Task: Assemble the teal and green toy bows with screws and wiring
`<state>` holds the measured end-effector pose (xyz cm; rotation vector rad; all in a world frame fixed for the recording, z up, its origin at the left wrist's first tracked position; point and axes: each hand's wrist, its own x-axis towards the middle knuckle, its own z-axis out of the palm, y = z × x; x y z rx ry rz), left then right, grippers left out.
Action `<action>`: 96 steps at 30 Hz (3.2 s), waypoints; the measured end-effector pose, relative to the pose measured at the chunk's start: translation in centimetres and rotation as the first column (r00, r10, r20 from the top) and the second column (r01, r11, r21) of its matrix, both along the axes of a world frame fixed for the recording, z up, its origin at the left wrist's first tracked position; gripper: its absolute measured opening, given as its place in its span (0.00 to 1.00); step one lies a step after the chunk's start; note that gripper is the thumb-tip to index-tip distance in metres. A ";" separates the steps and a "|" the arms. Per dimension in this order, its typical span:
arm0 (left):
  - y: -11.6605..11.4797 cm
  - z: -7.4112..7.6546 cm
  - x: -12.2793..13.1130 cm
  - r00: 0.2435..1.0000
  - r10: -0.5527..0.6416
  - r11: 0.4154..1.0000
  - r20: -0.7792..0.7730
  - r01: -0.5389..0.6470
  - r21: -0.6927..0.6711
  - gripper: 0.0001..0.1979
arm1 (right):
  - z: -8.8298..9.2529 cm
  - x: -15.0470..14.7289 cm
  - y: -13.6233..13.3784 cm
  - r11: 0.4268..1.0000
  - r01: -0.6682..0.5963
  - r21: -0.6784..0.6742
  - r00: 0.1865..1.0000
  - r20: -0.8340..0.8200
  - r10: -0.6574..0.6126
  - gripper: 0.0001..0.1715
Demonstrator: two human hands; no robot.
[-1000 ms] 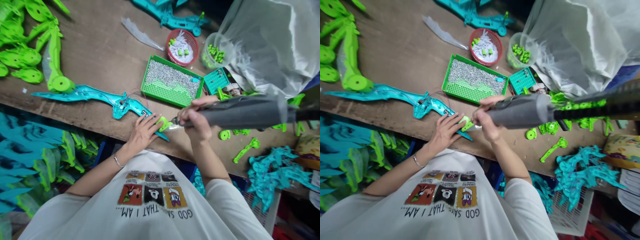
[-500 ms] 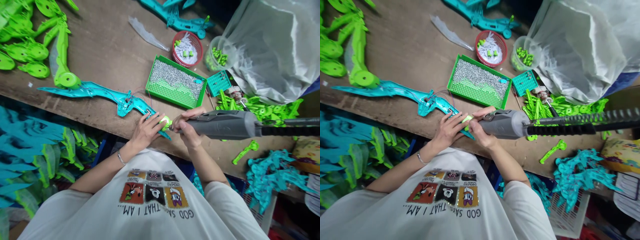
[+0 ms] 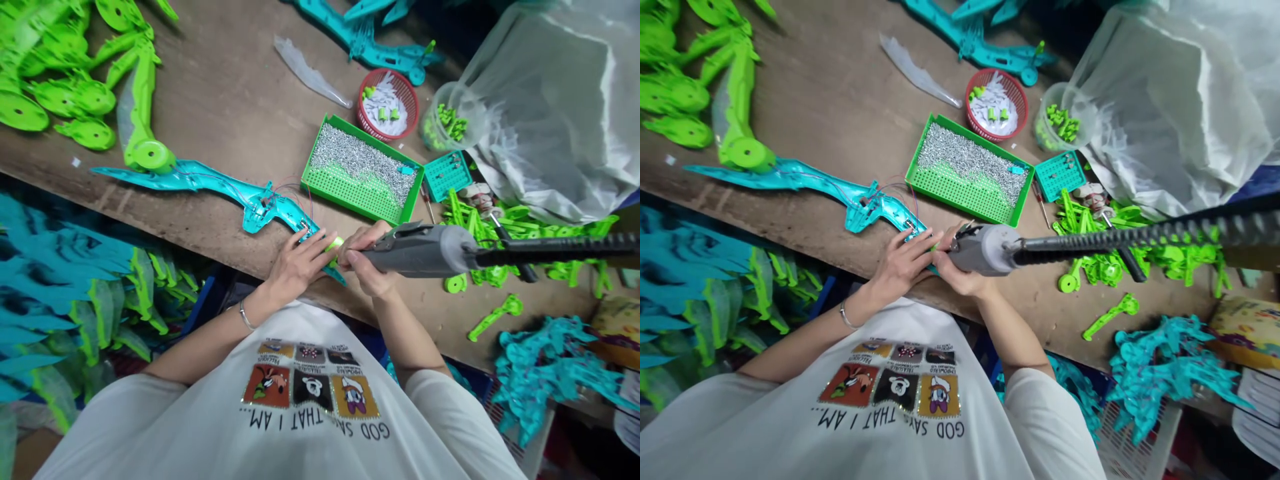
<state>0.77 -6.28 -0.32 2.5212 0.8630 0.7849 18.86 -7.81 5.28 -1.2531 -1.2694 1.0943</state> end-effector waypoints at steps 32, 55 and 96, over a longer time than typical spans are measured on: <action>-2.3 1.8 -4.2 0.971 0.193 0.981 0.140 -0.192 -0.018 0.08 | 0.9 6.6 5.0 0.855 0.428 0.293 0.860 0.157 -0.485 0.30; 9.1 4.5 3.1 0.990 0.105 0.762 -0.099 -0.144 -0.631 0.21 | -1.2 -1.5 -4.8 0.799 0.360 0.482 0.559 0.574 -0.598 0.08; 4.7 5.6 -1.0 0.998 0.019 0.867 -0.057 -0.045 -0.496 0.11 | -1.5 -2.6 -5.1 0.964 0.055 0.260 0.669 0.707 -0.229 0.10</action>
